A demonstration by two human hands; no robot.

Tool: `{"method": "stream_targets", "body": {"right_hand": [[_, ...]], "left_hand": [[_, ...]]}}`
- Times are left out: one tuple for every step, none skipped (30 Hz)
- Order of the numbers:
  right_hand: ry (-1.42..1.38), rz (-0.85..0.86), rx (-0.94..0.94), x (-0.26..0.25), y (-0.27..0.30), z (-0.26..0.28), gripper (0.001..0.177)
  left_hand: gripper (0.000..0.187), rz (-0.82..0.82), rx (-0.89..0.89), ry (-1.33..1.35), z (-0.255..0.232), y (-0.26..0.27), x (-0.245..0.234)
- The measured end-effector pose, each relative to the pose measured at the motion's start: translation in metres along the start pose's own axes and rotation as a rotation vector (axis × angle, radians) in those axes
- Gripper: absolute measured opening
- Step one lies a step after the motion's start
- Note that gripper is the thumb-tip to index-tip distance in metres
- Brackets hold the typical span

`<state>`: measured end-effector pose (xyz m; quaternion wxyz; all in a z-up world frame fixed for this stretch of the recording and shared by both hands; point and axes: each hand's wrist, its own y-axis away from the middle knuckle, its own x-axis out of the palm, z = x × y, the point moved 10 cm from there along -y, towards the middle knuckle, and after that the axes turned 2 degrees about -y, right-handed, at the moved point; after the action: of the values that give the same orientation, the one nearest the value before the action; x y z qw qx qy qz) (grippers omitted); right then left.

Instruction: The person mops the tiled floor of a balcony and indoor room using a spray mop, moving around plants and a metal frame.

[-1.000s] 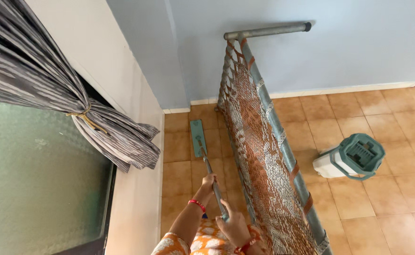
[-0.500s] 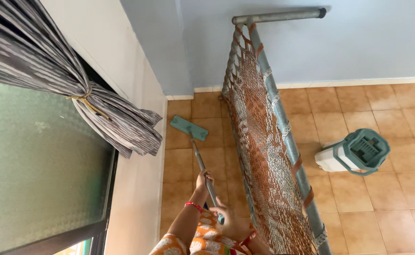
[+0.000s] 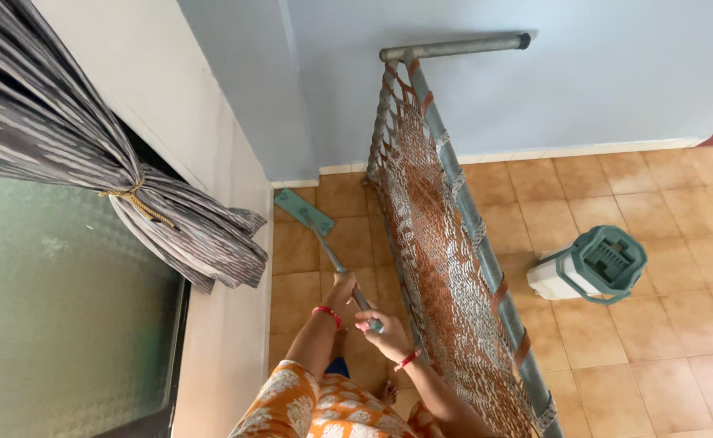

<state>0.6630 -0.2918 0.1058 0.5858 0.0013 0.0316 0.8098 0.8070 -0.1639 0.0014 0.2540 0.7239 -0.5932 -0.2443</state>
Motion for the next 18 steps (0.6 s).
{"method": "stream_targets", "body": {"right_hand": [[-0.002,0.004,0.007,0.007,-0.002,-0.009,0.044],[-0.274,-0.104,0.023,0.005,-0.005,-0.018,0.04],[-0.55,-0.215,0.036,0.008,-0.008,-0.026,0.037],[-0.556,-0.216,0.04,0.026,-0.011,-0.026,0.037],[-0.759,-0.33,0.07,0.034,-0.01,-0.032,0.038],[-0.961,-0.447,0.101,0.044,-0.006,-0.037,0.038],[-0.959,-0.438,0.101,0.06,-0.007,-0.031,0.038],[-1.077,-0.417,0.125,0.08,-0.004,-0.028,0.041],[-1.196,-0.394,0.149,0.095,-0.002,-0.024,0.045],[-1.197,-0.384,0.15,0.101,0.0,-0.02,0.045],[-1.15,-0.343,0.256,0.112,0.0,-0.023,0.053],[-1.099,-0.302,0.361,0.122,-0.001,-0.028,0.062],[-1.107,-0.297,0.362,0.122,-0.002,-0.03,0.062],[-1.082,-0.174,0.482,0.133,-0.001,-0.036,0.065],[-1.044,-0.051,0.603,0.145,0.009,-0.044,0.069],[-1.043,-0.048,0.609,0.149,0.019,-0.048,0.069],[-1.006,-0.068,0.65,0.15,0.027,-0.052,0.074],[-0.968,-0.087,0.691,0.148,0.032,-0.055,0.078]], "left_hand": [[0.009,0.018,0.011,-0.044,0.001,-0.004,-0.002],[0.009,0.015,0.004,-0.043,0.001,-0.01,-0.004],[0.007,0.013,0.005,-0.07,0.001,-0.015,-0.008],[0.006,0.008,0.013,-0.108,0.0,-0.019,-0.015],[0.005,0.001,0.021,-0.141,-0.003,-0.021,-0.018],[0.005,-0.001,0.027,-0.172,-0.004,-0.021,-0.022],[0.006,-0.009,0.042,-0.205,-0.009,-0.021,-0.03],[0.007,-0.013,0.055,-0.229,-0.014,-0.02,-0.036],[0.008,-0.02,0.06,-0.252,-0.017,-0.017,-0.044],[0.01,-0.021,0.067,-0.278,-0.018,-0.012,-0.053],[0.012,-0.02,0.077,-0.305,-0.022,-0.009,-0.06],[0.014,-0.018,0.084,-0.335,-0.02,-0.003,-0.065],[0.016,-0.017,0.081,-0.374,-0.013,0.004,-0.075],[0.018,-0.007,0.071,-0.413,-0.006,0.01,-0.085],[0.02,-0.007,0.058,-0.439,0.009,0.02,-0.09],[0.022,0.002,0.042,-0.464,0.024,0.028,-0.096],[0.024,0.0,0.039,-0.485,0.031,0.032,-0.098],[0.026,-0.012,0.038,-0.507,0.038,0.037,-0.097]]}}
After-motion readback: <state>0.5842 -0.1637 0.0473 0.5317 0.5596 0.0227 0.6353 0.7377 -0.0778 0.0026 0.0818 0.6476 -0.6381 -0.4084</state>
